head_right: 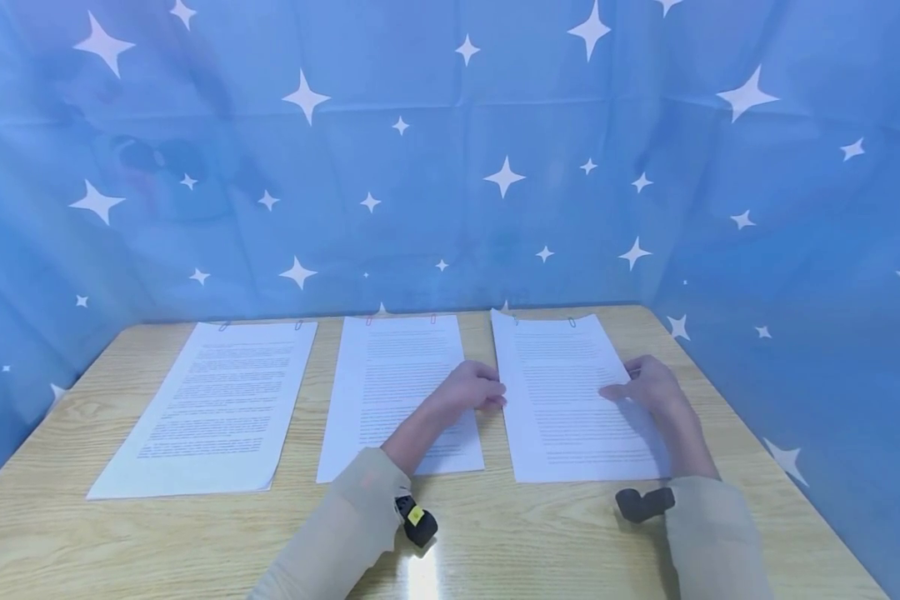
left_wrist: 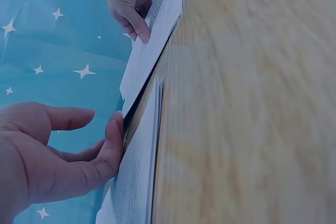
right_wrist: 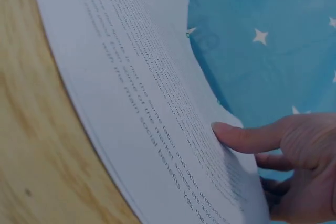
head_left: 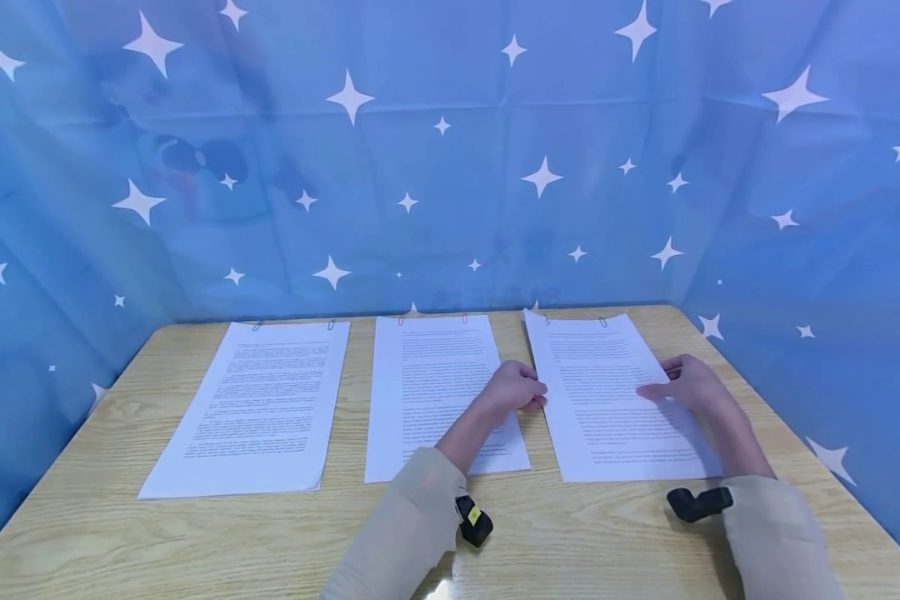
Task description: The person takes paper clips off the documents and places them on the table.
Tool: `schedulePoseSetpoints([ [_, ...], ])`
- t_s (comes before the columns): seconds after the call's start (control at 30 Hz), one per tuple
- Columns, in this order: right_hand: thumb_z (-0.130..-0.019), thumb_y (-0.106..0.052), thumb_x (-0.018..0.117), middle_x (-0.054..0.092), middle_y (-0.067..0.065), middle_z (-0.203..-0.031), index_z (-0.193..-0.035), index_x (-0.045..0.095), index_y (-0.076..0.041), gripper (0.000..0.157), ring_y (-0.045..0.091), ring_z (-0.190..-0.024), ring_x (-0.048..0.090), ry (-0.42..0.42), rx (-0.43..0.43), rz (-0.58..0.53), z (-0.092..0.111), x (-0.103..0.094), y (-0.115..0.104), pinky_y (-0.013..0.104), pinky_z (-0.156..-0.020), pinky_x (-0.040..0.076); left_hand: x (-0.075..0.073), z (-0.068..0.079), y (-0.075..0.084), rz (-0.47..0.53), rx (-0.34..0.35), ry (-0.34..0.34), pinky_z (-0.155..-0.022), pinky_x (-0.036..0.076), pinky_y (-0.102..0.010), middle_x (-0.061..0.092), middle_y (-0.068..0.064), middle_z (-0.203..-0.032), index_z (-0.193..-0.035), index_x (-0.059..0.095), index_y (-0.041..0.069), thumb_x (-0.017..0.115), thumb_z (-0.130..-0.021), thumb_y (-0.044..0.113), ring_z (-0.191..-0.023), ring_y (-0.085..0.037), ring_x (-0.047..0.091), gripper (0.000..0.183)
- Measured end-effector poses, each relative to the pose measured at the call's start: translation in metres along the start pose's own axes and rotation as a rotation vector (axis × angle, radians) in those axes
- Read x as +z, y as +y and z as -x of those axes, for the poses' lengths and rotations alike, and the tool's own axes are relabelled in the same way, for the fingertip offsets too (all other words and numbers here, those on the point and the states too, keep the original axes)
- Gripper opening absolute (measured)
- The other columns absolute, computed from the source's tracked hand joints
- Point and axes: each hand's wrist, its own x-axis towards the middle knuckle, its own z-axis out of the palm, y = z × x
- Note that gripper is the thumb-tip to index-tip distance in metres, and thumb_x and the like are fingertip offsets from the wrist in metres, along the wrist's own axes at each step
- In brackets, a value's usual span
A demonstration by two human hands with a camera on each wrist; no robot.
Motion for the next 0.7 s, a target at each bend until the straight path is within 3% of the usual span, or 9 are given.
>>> schedulePoseSetpoints([
  [0.13, -0.099, -0.027, 0.064, 0.045, 0.039, -0.129, -0.134, 0.039, 0.018, 0.063, 0.049, -0.112, 0.048, 0.056, -0.020, -0.008, 0.0019, 0.0010, 0.0024, 0.054, -0.091, 0.042, 0.0013, -0.0001, 0.0005, 0.053, -0.003, -0.009, -0.081, 0.058, -0.031, 0.062, -0.012, -0.090, -0.121, 0.055, -0.010, 0.062, -0.097, -0.002, -0.081, -0.023, 0.071, 0.027],
  [0.27, -0.103, -0.020, 0.054, 0.048, 0.039, -0.124, -0.130, 0.043, 0.017, 0.047, 0.047, -0.108, 0.053, 0.098, -0.022, -0.016, 0.0028, 0.0023, 0.0047, 0.048, -0.084, 0.047, 0.0015, -0.0003, -0.0001, 0.059, -0.012, -0.004, -0.078, 0.058, -0.029, 0.063, -0.011, -0.088, -0.127, 0.053, -0.012, 0.062, -0.097, -0.002, -0.073, -0.017, 0.068, 0.033],
  [0.47, -0.102, -0.019, 0.057, 0.051, 0.037, -0.125, -0.137, 0.042, 0.017, 0.052, 0.040, -0.104, 0.058, 0.057, -0.004, -0.042, 0.0012, 0.0025, 0.0073, 0.038, -0.078, 0.051, -0.0001, -0.0014, -0.0039, -0.013, 0.029, -0.018, -0.066, 0.054, -0.023, 0.061, -0.007, -0.075, -0.106, 0.063, -0.007, 0.065, -0.094, -0.003, -0.063, -0.011, 0.060, 0.013],
  [0.7, -0.103, -0.020, 0.055, 0.049, 0.036, -0.129, -0.138, 0.045, 0.016, 0.051, 0.043, -0.109, 0.052, 0.024, 0.004, -0.058, 0.0017, 0.0027, 0.0053, 0.047, -0.087, 0.047, -0.0003, 0.0012, -0.0023, -0.032, 0.070, -0.055, -0.066, 0.055, -0.025, 0.059, -0.005, -0.075, -0.111, 0.063, -0.006, 0.064, -0.093, -0.007, -0.063, -0.013, 0.059, 0.018],
])
